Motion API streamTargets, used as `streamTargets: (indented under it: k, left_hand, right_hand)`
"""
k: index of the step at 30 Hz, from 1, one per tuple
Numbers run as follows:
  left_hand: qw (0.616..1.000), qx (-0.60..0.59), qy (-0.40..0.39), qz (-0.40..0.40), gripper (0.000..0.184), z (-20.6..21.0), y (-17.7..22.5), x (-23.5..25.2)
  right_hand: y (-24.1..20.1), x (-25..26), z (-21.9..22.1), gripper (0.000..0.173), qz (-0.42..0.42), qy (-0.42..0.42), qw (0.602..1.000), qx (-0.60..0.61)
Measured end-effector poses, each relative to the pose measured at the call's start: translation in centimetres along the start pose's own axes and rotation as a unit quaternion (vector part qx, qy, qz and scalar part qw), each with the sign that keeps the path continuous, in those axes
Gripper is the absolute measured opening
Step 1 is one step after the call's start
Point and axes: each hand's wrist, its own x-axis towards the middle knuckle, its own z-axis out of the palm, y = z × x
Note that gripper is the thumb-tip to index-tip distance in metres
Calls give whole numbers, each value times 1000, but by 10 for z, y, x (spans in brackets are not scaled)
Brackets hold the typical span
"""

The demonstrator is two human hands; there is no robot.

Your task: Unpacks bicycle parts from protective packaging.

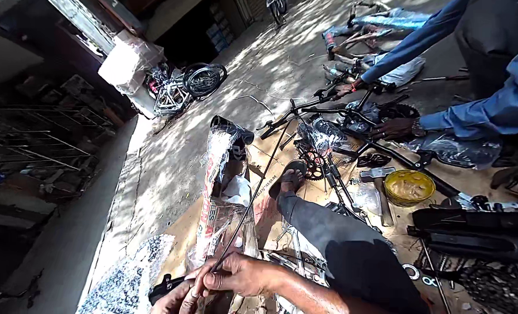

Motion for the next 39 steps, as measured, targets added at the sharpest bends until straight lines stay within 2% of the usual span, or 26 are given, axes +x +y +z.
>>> streamTargets:
  k: [2,4,6,10,11,13,15,18,20,22,25,27,29,31,34,37,39]
  left_hand:
    - [999,25,2,22,28,-2,0,10]
    - [999,-24,15,35,27,-10,4,14]
    - [996,-71,33,47,24,-13,8,17]
    - [995,-65,40,67,23,9,34,38]
    - [995,-45,50,70,23,15,40,48]
    - [993,-10,93,72,29,24,47,72]
    - [988,-45,133,60,31,33,53,97]
    - [970,-185,156,38,28,55,70,136]
    - [955,-225,193,23,24,74,85,163]
    - [951,-186,246,18,16,93,88,182]
    - [961,-102,254,45,43,118,77,200]
    - [966,-92,240,13,44,127,70,211]
    - [948,-165,257,-87,40,134,69,227]
    - [917,-240,273,-163,47,134,77,237]
    - [880,-369,273,-122,38,139,78,245]
    - [810,-490,306,-101,20,135,75,257]
    - [784,-532,305,-98,18,131,71,261]
  right_hand:
    - [-2,-3,6,30,-60,54,995,-56]
    - [-24,-5,-1,30,-145,138,979,-36]
    - [-48,-5,-11,25,-188,187,964,-26]
    - [-42,0,-12,28,-124,107,973,-161]
    - [-41,3,-11,30,-105,115,966,-208]
    - [-51,8,-15,31,-104,186,944,-253]
    - [-67,15,-32,27,-143,250,925,-250]
    - [-86,15,-58,21,-150,263,892,-336]
    - [-87,12,-77,19,-144,267,864,-402]
    - [-95,20,-104,22,-157,317,840,-411]
    - [-130,53,-144,25,-188,412,817,-357]
    - [-143,68,-162,23,-207,443,800,-346]
    - [-147,79,-172,23,-217,450,792,-350]
    - [-144,86,-176,23,-234,452,785,-353]
    - [-133,88,-178,24,-254,469,782,-321]
    - [-125,91,-178,24,-249,473,797,-280]
    - [-121,94,-177,24,-236,472,802,-281]
